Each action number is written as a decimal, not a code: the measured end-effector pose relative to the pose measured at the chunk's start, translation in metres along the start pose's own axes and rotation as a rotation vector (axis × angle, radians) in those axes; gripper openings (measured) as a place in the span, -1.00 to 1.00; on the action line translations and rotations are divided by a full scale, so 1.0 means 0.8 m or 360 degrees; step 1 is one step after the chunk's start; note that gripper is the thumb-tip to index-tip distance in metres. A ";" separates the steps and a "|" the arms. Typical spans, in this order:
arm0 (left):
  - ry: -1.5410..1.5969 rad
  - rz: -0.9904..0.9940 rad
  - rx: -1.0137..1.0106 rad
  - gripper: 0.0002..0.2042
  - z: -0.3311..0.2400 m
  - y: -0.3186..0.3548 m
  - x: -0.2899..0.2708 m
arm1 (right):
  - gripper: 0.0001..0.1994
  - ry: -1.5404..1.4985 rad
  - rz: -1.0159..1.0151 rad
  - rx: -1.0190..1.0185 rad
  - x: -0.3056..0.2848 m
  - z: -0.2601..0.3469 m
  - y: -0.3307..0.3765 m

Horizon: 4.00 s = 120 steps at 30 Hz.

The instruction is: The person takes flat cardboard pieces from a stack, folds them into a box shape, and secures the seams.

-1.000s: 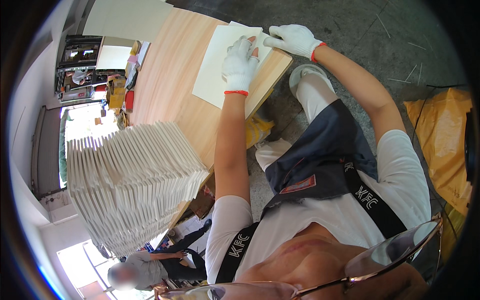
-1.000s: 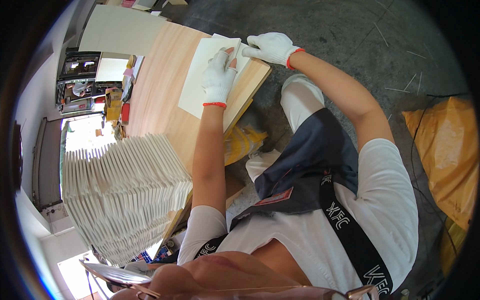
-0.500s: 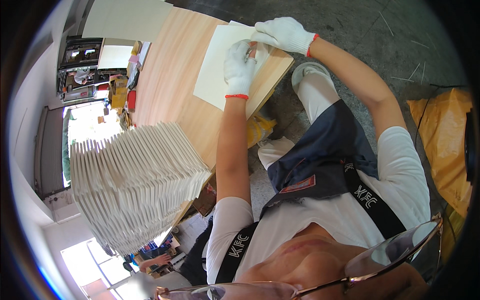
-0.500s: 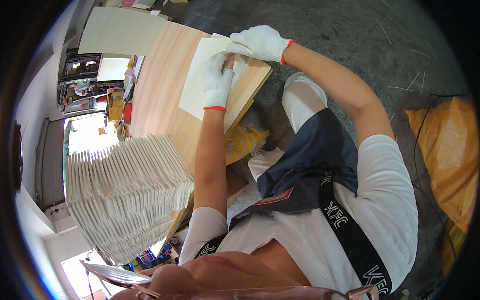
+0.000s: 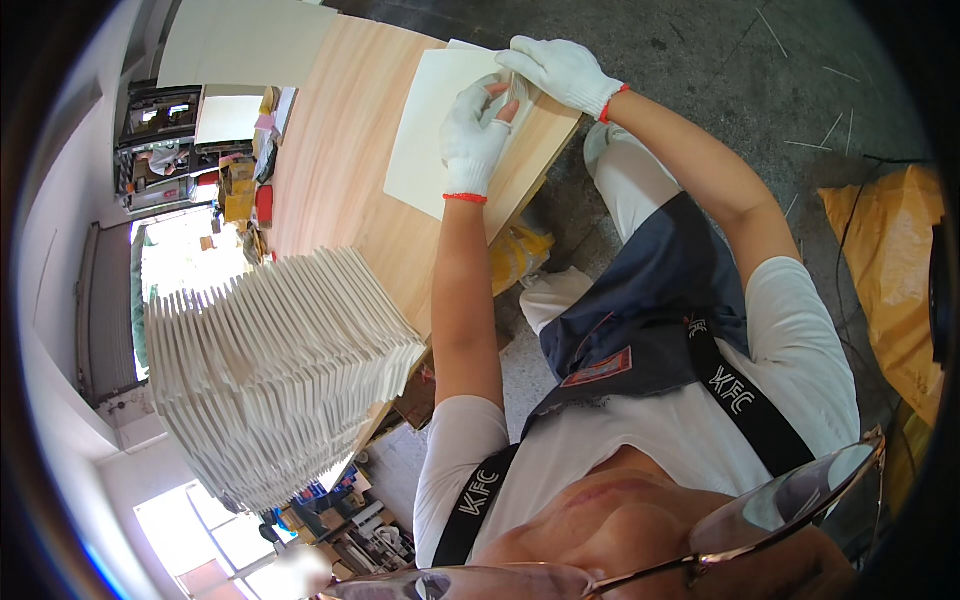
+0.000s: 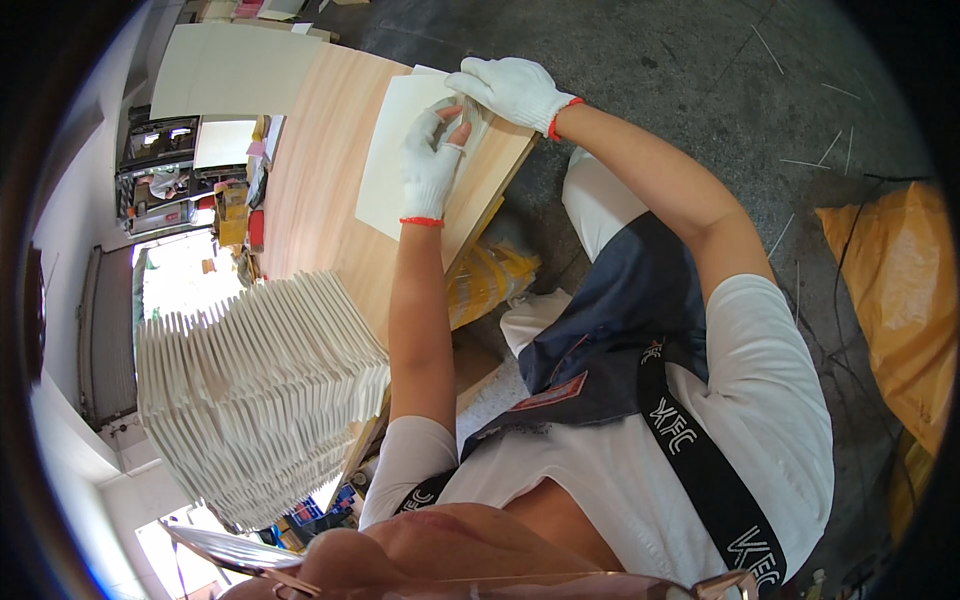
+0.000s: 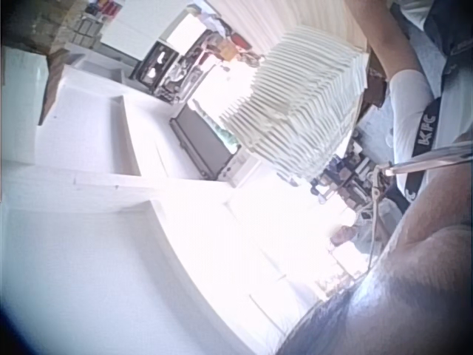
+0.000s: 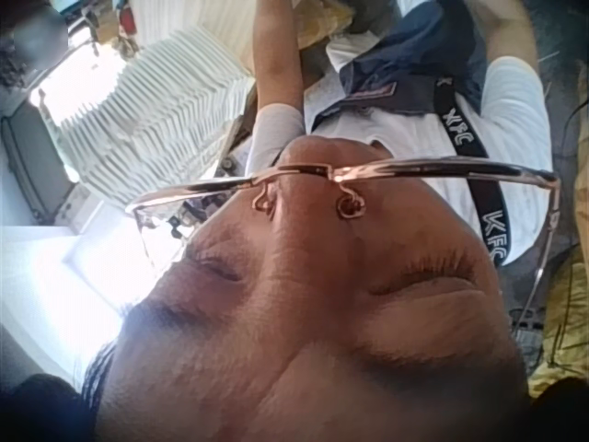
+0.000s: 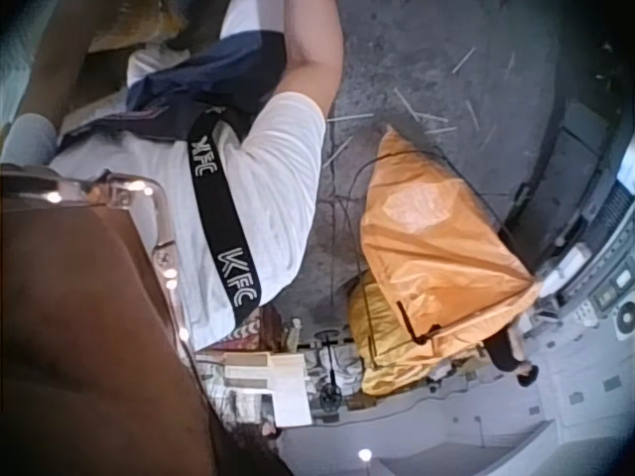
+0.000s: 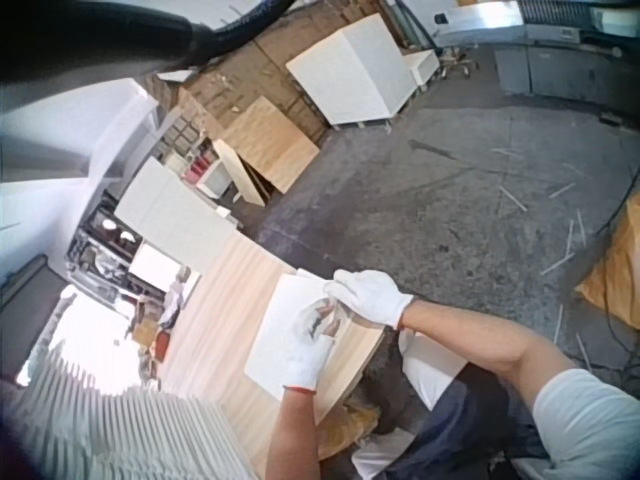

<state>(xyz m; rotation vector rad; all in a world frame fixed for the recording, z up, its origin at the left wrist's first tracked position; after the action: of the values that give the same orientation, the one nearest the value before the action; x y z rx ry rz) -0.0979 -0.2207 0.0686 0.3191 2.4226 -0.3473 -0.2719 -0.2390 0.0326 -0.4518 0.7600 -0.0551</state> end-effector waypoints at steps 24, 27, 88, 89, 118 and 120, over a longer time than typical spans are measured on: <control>-0.0358 -0.0026 0.0089 -0.72 -0.012 0.004 0.004 | -0.74 -0.0031 -0.0035 -0.0005 -0.007 0.005 0.004; -0.0320 -0.0032 0.0113 -0.73 -0.012 0.004 0.004 | -0.72 -0.0022 -0.0113 -0.0080 -0.006 0.005 0.005; -0.0706 -0.0126 0.0490 -0.58 -0.036 0.009 0.006 | -0.64 -0.0133 0.0096 0.0266 -0.021 -0.001 0.006; -0.0734 -0.0177 0.0470 -0.55 -0.034 0.011 0.005 | -0.66 0.0052 -0.0122 -0.0019 -0.034 0.005 0.007; 0.2099 -0.0514 -0.0905 -0.54 -0.007 0.238 -0.103 | -0.62 -0.2215 0.0554 0.1008 -0.043 0.062 0.056; 0.2007 -0.0595 -0.0683 -0.59 -0.053 0.243 -0.119 | -0.57 -0.2243 0.0595 0.0997 -0.070 0.080 0.064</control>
<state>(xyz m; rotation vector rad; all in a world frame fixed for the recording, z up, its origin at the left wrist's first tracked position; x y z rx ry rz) 0.0100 -0.0385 0.1295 -0.2082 3.6913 0.3684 -0.2750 -0.1569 0.0885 0.2985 -0.5829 0.3437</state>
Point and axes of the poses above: each hand's wrist, its own y-axis away from the middle knuckle, its own x-axis out of the palm, z = x × y, the point moved 3 cm from there along -y, towards the middle knuckle, and after that the axes turned 1 degree about -z, right-handed, at the moved point
